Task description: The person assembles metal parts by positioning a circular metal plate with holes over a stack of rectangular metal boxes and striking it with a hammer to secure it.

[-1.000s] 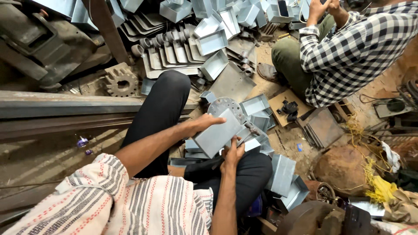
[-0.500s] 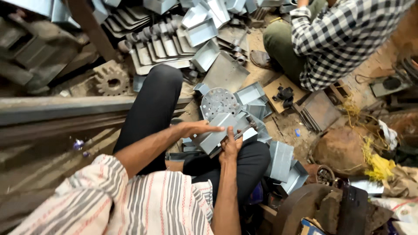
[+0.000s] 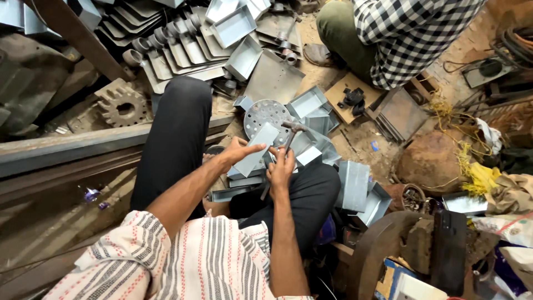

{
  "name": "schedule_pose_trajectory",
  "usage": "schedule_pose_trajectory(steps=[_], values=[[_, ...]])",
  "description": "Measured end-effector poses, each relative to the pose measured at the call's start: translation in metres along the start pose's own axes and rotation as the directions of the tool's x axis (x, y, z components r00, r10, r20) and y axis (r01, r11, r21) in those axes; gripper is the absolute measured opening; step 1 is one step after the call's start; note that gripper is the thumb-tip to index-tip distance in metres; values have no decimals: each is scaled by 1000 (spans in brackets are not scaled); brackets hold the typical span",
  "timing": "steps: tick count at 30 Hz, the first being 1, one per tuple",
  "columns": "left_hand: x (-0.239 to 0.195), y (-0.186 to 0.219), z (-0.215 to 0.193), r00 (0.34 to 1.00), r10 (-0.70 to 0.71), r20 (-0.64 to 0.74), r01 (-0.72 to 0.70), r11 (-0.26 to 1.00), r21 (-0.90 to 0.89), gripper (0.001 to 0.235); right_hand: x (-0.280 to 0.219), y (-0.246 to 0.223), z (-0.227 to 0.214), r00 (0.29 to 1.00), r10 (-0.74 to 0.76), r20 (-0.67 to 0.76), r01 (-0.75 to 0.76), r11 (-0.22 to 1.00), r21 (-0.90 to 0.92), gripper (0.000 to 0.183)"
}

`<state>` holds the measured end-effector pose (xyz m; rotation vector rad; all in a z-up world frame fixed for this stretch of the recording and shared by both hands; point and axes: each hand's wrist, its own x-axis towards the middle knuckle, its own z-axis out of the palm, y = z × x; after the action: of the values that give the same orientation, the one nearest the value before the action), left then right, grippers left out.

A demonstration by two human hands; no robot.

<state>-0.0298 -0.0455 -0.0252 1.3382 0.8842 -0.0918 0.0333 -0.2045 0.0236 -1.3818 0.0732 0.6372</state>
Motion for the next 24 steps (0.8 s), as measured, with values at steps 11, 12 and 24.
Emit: schedule_pose_trajectory(steps=[11,12,24], values=[[-14,21,-7,994,-99,54,100,995,-19,100,-72,-103,54,744,-659,112,537,489,-688,23],[-13,20,-6,994,-93,56,94,995,-13,101,-74,-105,54,701,-704,119,578,462,-673,22],[-2,6,-2,998,-67,3,67,998,15,103,-40,-24,35,823,-558,108,435,497,-750,27]])
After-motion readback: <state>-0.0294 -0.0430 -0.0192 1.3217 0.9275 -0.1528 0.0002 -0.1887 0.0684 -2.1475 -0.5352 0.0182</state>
